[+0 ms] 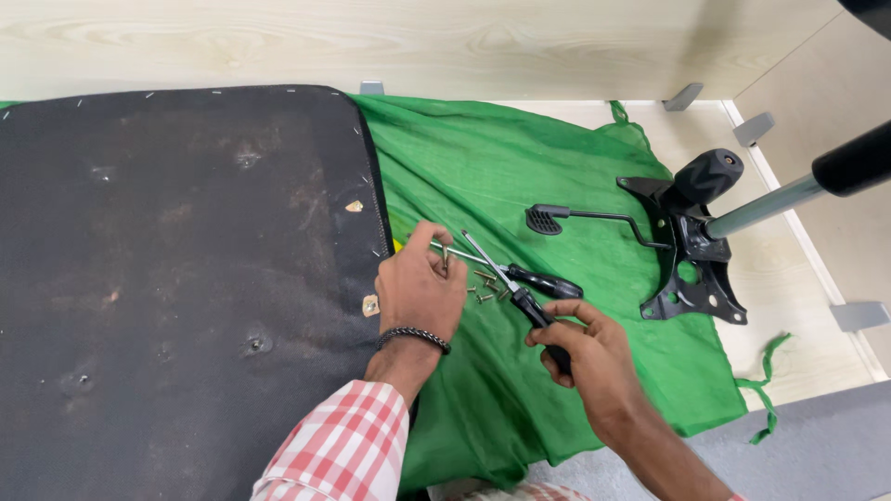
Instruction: The person uses a screwdriver to fasten multiple screws into the underside of a black upholstered chair seat. They pick up screws from a green cloth, align them with pre-drilled holes, and tighten them one by one.
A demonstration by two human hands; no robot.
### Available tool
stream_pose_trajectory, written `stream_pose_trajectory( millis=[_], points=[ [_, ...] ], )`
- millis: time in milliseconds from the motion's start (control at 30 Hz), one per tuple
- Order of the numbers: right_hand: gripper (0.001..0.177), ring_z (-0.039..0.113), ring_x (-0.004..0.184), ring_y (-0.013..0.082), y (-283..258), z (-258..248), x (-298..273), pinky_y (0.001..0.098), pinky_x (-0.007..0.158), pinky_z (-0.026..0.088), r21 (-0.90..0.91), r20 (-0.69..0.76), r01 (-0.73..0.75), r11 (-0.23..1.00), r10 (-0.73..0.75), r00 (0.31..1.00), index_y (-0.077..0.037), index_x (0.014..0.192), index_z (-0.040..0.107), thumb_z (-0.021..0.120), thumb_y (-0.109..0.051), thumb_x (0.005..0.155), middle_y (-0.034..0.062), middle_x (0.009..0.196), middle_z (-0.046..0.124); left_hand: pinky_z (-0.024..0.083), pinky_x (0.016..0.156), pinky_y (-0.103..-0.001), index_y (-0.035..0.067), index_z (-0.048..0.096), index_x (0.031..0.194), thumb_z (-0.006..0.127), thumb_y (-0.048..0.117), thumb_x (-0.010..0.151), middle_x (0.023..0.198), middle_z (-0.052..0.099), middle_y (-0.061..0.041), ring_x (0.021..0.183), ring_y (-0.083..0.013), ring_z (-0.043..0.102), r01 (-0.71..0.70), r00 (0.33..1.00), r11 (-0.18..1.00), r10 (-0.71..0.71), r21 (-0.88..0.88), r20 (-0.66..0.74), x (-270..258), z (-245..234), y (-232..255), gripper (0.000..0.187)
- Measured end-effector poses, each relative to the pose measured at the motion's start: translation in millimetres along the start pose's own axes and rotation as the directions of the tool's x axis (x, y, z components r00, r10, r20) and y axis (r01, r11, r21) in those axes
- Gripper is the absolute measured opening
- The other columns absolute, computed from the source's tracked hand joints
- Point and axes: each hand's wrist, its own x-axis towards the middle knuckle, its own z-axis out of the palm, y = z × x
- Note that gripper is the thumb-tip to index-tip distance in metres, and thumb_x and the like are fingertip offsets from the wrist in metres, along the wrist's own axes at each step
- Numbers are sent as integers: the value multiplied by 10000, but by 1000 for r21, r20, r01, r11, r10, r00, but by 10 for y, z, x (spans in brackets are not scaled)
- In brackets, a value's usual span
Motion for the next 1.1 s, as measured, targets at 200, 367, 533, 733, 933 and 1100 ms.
stream_pose_trajectory(
  millis=[200,367,533,733,933,1100],
  points=[
    [319,463,546,110,-197,330,-437,265,479,343,-130,96,162,978,-150,984,-77,1172,747,730,-28,857,44,682,546,610,671,-302,107,796,935,759,174,836,753,795,-43,674,-133,778,150,986,967,-161,-204,-39,-140,-263,-131,125],
    [431,599,707,111,-275,597,-765,275,608,496,-71,183,295,953,-278,943,-60,1198,717,718,51,781,48,866,669,614,659,-278,66,800,986,830,144,772,807,804,-68,708,-142,775,138,989,956,-148,-258,-21,-271,-632,-289,230],
    [513,653,777,134,-292,955,-1085,286,687,549,-176,209,348,921,-310,927,-87,1220,712,682,91,740,70,974,733,617,667,-262,50,809,988,828,108,768,814,816,-73,703,-115,769,140,989,956,-126,-256,73,-404,-994,-480,229],
    [533,684,828,137,-217,1150,-1366,291,728,566,-63,272,377,924,-348,897,-71,1248,695,653,87,740,78,971,734,608,657,-260,60,826,915,868,132,747,800,802,-78,689,-117,759,79,995,961,-59,-264,85,-588,-1208,-669,188],
    [432,670,819,148,-96,1211,-1560,311,709,551,-36,231,422,906,-404,885,-31,1229,698,713,9,799,79,925,712,613,663,-276,61,828,877,892,138,711,818,782,-83,697,-143,761,-39,993,978,60,-207,100,-795,-1282,-790,194],
    [302,689,780,149,-17,1240,-1674,305,666,551,18,165,403,915,-401,901,-25,1154,718,703,-122,869,50,882,723,611,710,-290,82,816,927,868,128,749,830,813,-94,738,-146,785,51,977,991,-23,-126,214,-915,-1322,-824,191]
  ],
)
